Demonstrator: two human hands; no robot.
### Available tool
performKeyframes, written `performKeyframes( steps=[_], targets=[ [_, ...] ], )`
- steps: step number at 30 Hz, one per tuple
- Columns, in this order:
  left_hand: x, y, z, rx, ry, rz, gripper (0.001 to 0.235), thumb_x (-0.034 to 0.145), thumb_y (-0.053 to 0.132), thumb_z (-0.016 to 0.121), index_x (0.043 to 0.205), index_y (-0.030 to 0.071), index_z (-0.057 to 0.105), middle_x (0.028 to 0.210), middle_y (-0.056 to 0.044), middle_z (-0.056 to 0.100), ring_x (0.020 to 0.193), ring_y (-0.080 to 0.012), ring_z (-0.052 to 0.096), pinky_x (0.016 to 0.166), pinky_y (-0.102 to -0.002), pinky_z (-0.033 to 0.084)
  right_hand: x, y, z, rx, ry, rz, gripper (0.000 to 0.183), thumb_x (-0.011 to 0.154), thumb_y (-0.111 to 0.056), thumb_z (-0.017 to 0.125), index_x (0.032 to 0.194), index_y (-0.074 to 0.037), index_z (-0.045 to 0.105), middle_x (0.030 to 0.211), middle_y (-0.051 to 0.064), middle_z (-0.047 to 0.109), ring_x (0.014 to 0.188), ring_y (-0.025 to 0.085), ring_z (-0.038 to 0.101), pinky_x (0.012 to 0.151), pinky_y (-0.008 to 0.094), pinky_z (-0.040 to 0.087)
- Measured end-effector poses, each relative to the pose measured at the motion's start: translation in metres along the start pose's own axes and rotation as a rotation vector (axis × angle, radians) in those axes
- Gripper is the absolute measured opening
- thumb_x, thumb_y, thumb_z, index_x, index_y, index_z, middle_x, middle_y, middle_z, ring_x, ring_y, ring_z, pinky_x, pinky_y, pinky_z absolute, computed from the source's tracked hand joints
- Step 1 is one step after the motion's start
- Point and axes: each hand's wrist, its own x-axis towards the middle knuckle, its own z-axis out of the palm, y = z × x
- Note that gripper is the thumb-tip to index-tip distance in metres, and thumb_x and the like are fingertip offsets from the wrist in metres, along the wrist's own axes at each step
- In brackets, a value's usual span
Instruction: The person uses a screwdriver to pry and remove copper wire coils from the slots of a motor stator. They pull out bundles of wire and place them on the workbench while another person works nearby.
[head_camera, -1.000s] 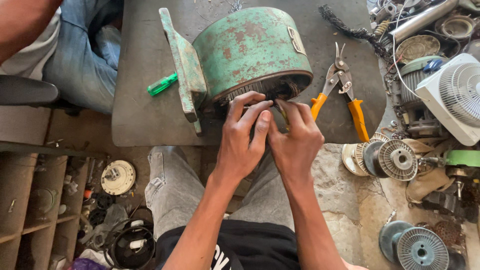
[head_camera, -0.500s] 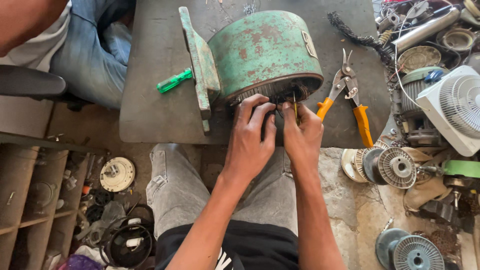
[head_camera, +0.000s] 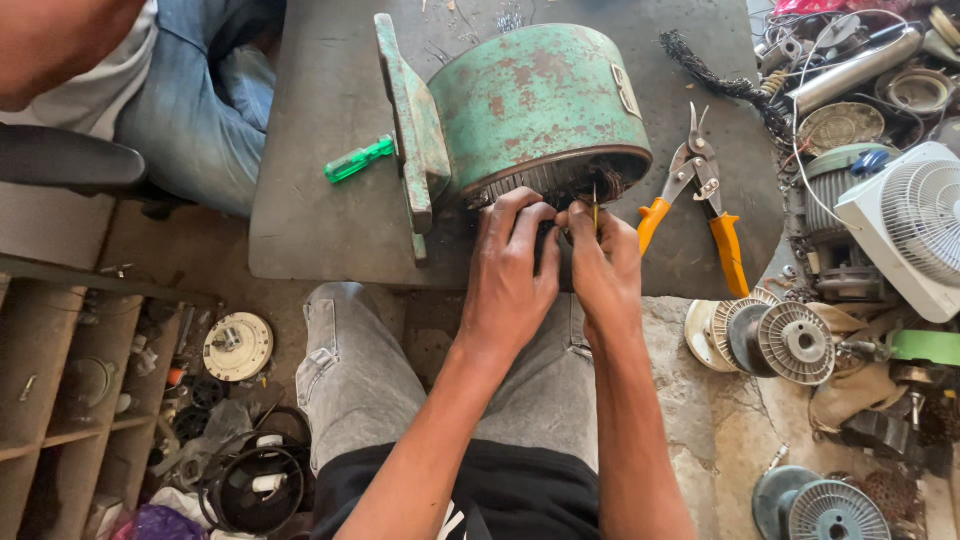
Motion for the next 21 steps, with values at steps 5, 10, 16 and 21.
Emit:
performKeyframes(
  steps=[5,10,16,21],
  targets=[
    [-0.002,0.001,0.000,-0.028,-0.005,-0.016,0.024,0.089,0.001,0.067,0.113,-0.002,0.064,0.127,-0.018,0.058,0.122,-0.0378,0.057,0.108,-0.046,0.046,-0.011,-0.013,-0.004,-0.211,0.098,-0.024,0.028,0.101,-0.026,0.064,0.098,-0.001,0.075,0.077,-0.001,0.069,0.071,0.004,0.054,0.061,0.026,0.043],
    [-0.003,0.005,0.002,0.003,-0.009,-0.017,0.028,0.089,0.002,0.067,0.117,-0.001,0.062,0.130,-0.018,0.056,0.123,-0.0387,0.055,0.107,-0.047,0.045,-0.017,-0.023,-0.005,-0.388,0.284,-0.224,0.023,0.096,-0.023,0.076,0.095,0.000,0.072,0.066,0.000,0.061,0.062,0.004,0.050,0.056,0.027,0.043],
    [-0.003,0.007,0.003,0.037,-0.018,-0.008,0.035,0.090,0.004,0.067,0.124,0.001,0.061,0.129,-0.018,0.056,0.121,-0.0391,0.056,0.105,-0.048,0.047,-0.018,-0.019,-0.010,-0.371,0.321,-0.159,0.022,0.094,-0.022,0.080,0.096,-0.002,0.070,0.065,-0.001,0.061,0.062,0.005,0.052,0.056,0.027,0.043],
    [0.000,0.007,0.001,0.066,-0.046,0.027,0.035,0.093,0.003,0.067,0.128,0.000,0.065,0.127,-0.017,0.057,0.117,-0.0362,0.059,0.102,-0.047,0.049,-0.034,-0.022,-0.019,-0.449,0.231,-0.243,0.029,0.094,-0.015,0.076,0.113,0.001,0.061,0.076,0.005,0.059,0.064,0.013,0.058,0.059,0.031,0.049]
  ],
)
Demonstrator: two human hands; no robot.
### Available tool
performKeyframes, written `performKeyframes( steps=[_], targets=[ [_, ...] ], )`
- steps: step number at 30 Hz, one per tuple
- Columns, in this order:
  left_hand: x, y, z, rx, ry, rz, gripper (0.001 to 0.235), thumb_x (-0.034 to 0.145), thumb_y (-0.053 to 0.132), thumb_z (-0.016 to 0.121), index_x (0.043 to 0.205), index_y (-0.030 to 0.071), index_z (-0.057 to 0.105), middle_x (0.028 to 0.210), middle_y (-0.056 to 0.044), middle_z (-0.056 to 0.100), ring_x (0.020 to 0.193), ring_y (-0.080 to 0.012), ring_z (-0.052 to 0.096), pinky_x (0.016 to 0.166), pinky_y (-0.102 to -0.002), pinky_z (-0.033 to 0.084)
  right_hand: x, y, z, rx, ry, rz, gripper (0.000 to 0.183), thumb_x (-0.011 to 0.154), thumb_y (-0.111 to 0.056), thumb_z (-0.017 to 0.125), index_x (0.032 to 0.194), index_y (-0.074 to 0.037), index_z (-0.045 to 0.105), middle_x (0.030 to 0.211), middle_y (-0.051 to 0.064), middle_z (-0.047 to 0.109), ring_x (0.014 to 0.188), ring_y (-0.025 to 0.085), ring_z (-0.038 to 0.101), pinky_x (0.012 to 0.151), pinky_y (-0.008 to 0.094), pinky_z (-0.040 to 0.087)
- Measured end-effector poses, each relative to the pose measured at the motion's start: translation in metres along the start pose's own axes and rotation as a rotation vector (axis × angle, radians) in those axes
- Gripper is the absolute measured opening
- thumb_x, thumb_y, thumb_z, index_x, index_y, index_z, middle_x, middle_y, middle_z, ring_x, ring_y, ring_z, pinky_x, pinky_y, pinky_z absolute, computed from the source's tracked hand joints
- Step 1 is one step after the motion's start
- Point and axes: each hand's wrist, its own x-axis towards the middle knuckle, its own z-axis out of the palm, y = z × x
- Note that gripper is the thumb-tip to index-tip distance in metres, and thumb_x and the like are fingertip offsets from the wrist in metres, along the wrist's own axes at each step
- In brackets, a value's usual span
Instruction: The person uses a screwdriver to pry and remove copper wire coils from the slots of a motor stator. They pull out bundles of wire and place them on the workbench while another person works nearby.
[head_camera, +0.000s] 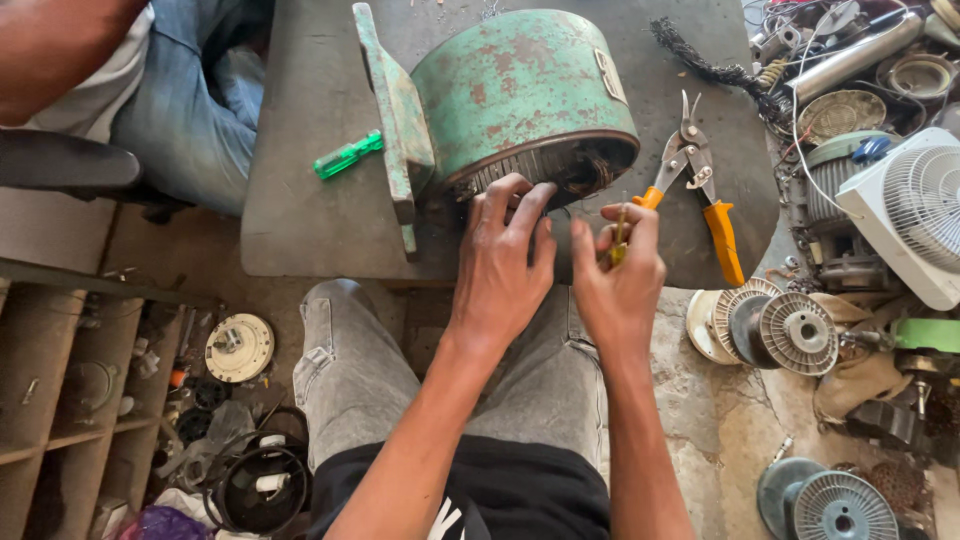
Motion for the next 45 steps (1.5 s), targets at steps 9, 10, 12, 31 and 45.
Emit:
performKeyframes(
  steps=[9,10,12,31,45],
  targets=[
    [0.002,-0.009,0.000,-0.021,-0.029,0.024,0.035,0.092,0.001,0.067,0.127,0.000,0.066,0.124,-0.016,0.056,0.110,-0.0325,0.061,0.099,-0.045,0.050,-0.001,-0.008,-0.017,-0.090,-0.110,-0.279,0.022,0.097,-0.005,0.066,0.119,-0.001,0.069,0.110,0.016,0.069,0.096,0.029,0.074,0.082,0.035,0.059],
    [0.003,-0.008,0.000,-0.021,-0.030,0.019,0.035,0.092,0.001,0.067,0.127,0.001,0.066,0.124,-0.016,0.056,0.109,-0.0322,0.061,0.098,-0.045,0.051,0.001,-0.010,-0.017,-0.123,-0.098,-0.277,0.021,0.097,-0.005,0.067,0.117,-0.002,0.071,0.109,0.016,0.070,0.095,0.030,0.074,0.082,0.036,0.059],
    [0.004,-0.008,0.000,-0.023,-0.035,0.013,0.035,0.092,0.001,0.067,0.127,0.001,0.066,0.123,-0.016,0.056,0.108,-0.0318,0.061,0.098,-0.045,0.051,0.002,-0.016,-0.016,-0.190,-0.079,-0.271,0.018,0.095,-0.004,0.070,0.113,-0.004,0.074,0.106,0.015,0.072,0.094,0.030,0.073,0.081,0.038,0.057],
    [0.003,-0.009,-0.004,-0.027,-0.067,0.014,0.042,0.087,-0.001,0.068,0.129,-0.001,0.065,0.127,-0.016,0.055,0.114,-0.0338,0.060,0.100,-0.045,0.050,0.011,0.007,-0.008,0.104,-0.292,-0.215,0.016,0.093,0.001,0.070,0.109,-0.001,0.072,0.105,0.009,0.071,0.102,0.019,0.067,0.094,0.031,0.051],
    [0.003,-0.007,0.008,0.011,0.061,-0.022,0.039,0.086,0.011,0.077,0.120,0.001,0.061,0.125,-0.018,0.057,0.117,-0.0404,0.057,0.101,-0.049,0.049,0.007,-0.006,-0.005,-0.064,-0.015,-0.325,0.023,0.091,-0.009,0.082,0.110,-0.005,0.069,0.084,0.006,0.057,0.073,0.016,0.055,0.069,0.032,0.047]
  ],
)
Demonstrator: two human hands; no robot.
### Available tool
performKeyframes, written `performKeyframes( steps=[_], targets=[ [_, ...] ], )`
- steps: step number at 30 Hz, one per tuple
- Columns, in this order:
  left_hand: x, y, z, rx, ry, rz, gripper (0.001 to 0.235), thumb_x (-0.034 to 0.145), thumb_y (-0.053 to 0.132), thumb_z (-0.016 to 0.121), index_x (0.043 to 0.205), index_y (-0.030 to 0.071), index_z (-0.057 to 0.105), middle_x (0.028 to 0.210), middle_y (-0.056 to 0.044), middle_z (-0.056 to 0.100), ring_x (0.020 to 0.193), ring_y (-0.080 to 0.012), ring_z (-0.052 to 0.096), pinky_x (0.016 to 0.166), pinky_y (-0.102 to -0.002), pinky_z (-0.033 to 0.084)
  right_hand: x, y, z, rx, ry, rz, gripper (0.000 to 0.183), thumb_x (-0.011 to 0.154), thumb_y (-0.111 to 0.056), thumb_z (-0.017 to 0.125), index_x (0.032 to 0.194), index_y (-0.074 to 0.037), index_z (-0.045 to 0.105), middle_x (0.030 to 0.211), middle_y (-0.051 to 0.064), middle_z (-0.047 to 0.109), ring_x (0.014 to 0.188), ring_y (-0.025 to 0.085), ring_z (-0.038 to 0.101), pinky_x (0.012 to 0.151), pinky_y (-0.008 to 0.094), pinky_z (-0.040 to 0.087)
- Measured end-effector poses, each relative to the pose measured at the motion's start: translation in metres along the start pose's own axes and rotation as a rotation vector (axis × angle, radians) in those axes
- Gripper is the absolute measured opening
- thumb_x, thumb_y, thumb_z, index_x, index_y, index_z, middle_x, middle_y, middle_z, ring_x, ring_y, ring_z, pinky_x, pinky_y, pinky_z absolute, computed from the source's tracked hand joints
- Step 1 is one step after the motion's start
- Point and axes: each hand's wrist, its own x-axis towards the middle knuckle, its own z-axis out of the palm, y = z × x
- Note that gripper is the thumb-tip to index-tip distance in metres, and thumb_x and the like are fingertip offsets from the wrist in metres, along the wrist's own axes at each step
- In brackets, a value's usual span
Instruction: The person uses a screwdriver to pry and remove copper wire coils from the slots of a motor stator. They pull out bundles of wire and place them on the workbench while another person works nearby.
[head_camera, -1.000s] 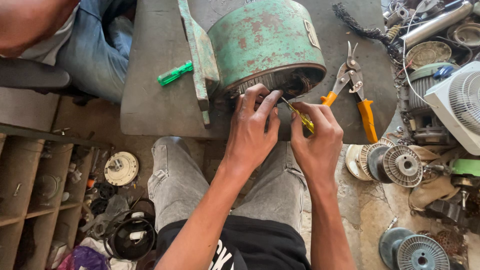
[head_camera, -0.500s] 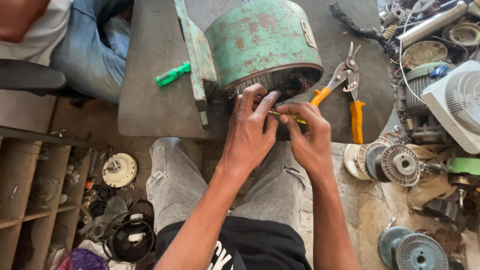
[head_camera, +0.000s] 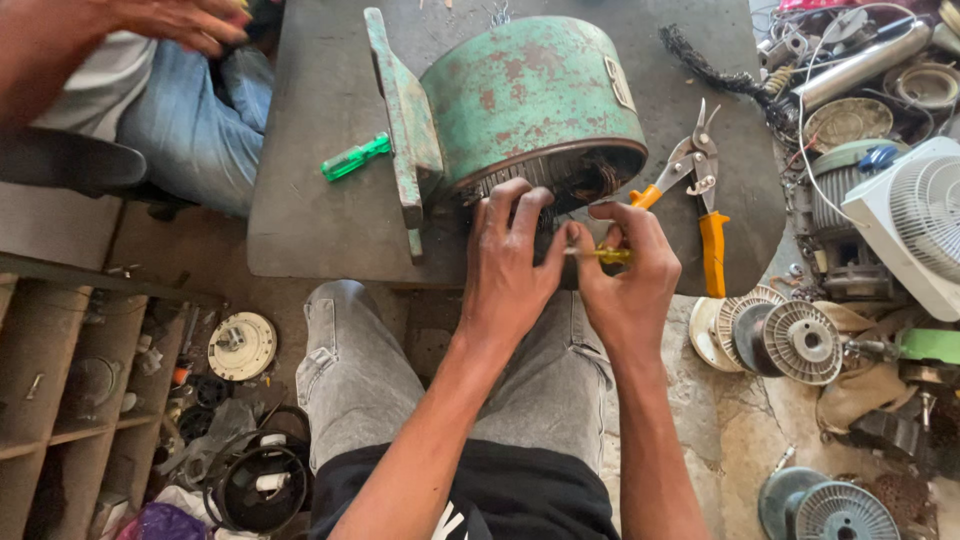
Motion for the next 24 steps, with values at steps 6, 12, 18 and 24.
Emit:
performKeyframes(
  steps=[6,12,18,24],
  targets=[
    [-0.001,0.000,0.003,-0.096,0.090,-0.018,0.010,0.097,0.003,0.069,0.105,-0.001,0.066,0.114,-0.016,0.064,0.107,-0.0360,0.064,0.094,-0.044,0.053,-0.003,-0.003,0.000,-0.300,0.031,-0.184,0.028,0.092,-0.010,0.081,0.119,-0.015,0.076,0.103,0.007,0.063,0.085,0.026,0.059,0.082,0.039,0.043],
    [0.001,0.007,0.002,-0.111,0.078,-0.068,0.006,0.097,0.001,0.064,0.102,-0.002,0.064,0.111,-0.016,0.064,0.103,-0.0371,0.066,0.090,-0.045,0.053,-0.008,-0.003,0.007,-0.345,0.043,-0.208,0.029,0.093,-0.019,0.081,0.122,-0.015,0.075,0.104,0.006,0.065,0.083,0.021,0.061,0.083,0.041,0.042],
    [0.006,0.012,0.002,-0.061,0.082,-0.092,0.009,0.093,-0.001,0.063,0.102,-0.001,0.062,0.109,-0.016,0.064,0.100,-0.0385,0.066,0.085,-0.047,0.052,-0.002,0.001,0.022,-0.361,0.087,-0.201,0.020,0.095,-0.024,0.080,0.113,-0.016,0.075,0.102,0.006,0.065,0.090,0.025,0.064,0.082,0.041,0.043],
    [0.016,0.015,0.012,-0.114,0.173,-0.116,0.004,0.101,0.002,0.061,0.103,0.000,0.059,0.106,-0.016,0.064,0.095,-0.0389,0.069,0.080,-0.046,0.054,0.002,-0.001,0.023,-0.369,0.032,-0.097,0.013,0.097,-0.023,0.072,0.104,-0.013,0.074,0.101,0.008,0.065,0.084,0.034,0.060,0.077,0.045,0.045]
  ],
)
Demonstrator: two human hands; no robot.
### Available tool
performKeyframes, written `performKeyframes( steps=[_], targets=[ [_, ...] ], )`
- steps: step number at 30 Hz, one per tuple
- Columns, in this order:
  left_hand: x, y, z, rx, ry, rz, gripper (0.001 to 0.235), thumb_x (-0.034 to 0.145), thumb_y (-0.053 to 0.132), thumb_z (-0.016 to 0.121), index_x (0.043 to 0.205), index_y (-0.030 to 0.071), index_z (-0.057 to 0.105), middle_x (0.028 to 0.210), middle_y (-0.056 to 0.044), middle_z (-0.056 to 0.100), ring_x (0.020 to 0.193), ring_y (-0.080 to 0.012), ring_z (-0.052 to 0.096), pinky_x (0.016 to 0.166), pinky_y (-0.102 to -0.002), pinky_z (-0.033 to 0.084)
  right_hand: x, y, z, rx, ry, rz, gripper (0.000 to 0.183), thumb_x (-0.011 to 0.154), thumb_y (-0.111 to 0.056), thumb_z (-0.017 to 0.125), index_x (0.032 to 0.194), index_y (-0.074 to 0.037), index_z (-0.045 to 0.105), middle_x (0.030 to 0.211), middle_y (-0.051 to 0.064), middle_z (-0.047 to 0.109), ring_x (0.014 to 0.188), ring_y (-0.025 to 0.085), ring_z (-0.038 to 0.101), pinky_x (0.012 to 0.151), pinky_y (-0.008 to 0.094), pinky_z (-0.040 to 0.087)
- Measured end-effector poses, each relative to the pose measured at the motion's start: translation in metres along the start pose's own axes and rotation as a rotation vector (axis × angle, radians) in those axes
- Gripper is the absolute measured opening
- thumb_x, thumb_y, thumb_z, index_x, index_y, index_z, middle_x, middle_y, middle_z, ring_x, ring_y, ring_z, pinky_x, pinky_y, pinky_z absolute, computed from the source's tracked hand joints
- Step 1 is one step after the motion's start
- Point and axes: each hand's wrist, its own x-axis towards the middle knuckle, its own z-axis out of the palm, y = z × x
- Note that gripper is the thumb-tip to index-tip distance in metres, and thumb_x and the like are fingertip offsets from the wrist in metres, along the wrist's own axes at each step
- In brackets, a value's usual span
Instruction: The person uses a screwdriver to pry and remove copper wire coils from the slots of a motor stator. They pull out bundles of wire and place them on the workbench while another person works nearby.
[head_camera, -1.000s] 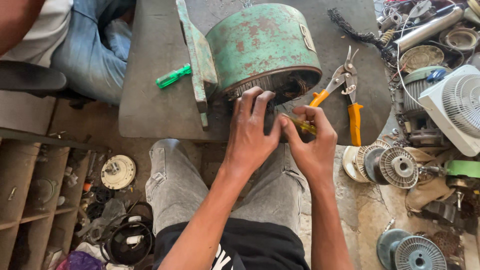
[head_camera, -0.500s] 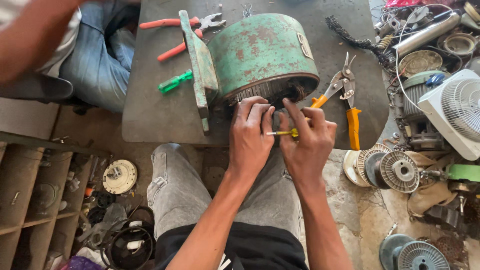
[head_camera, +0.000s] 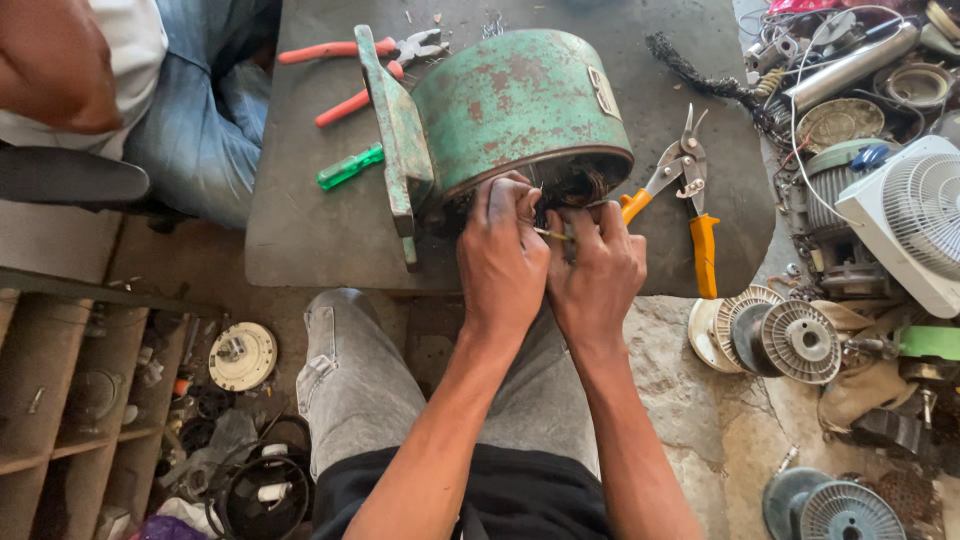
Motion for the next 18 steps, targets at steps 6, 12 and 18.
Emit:
performKeyframes(
  steps=[6,12,18],
  targets=[
    [0.001,0.012,0.005,-0.146,0.079,-0.052,0.002,0.102,-0.002,0.055,0.104,-0.003,0.054,0.102,-0.019,0.062,0.087,-0.0348,0.068,0.079,-0.043,0.055,0.007,-0.003,-0.007,0.085,-0.066,0.074,0.018,0.095,-0.027,0.071,0.106,-0.013,0.073,0.104,0.008,0.065,0.084,0.036,0.063,0.074,0.047,0.046],
    [0.005,0.024,0.025,-0.312,0.171,-0.375,0.011,0.104,0.004,0.053,0.099,-0.005,0.055,0.096,-0.016,0.066,0.087,-0.0254,0.073,0.079,-0.039,0.059,0.006,0.003,-0.013,0.068,-0.141,0.148,0.018,0.095,-0.026,0.072,0.108,-0.014,0.074,0.110,0.007,0.066,0.084,0.039,0.061,0.075,0.048,0.047],
    [0.012,0.016,0.043,-0.526,0.268,-0.541,0.026,0.100,0.005,0.048,0.120,-0.010,0.056,0.114,-0.022,0.066,0.097,-0.0272,0.072,0.086,-0.040,0.057,0.013,0.010,-0.014,-0.046,-0.150,0.055,0.028,0.084,-0.022,0.074,0.110,-0.011,0.073,0.111,0.010,0.066,0.085,0.041,0.062,0.076,0.049,0.048]
  ],
)
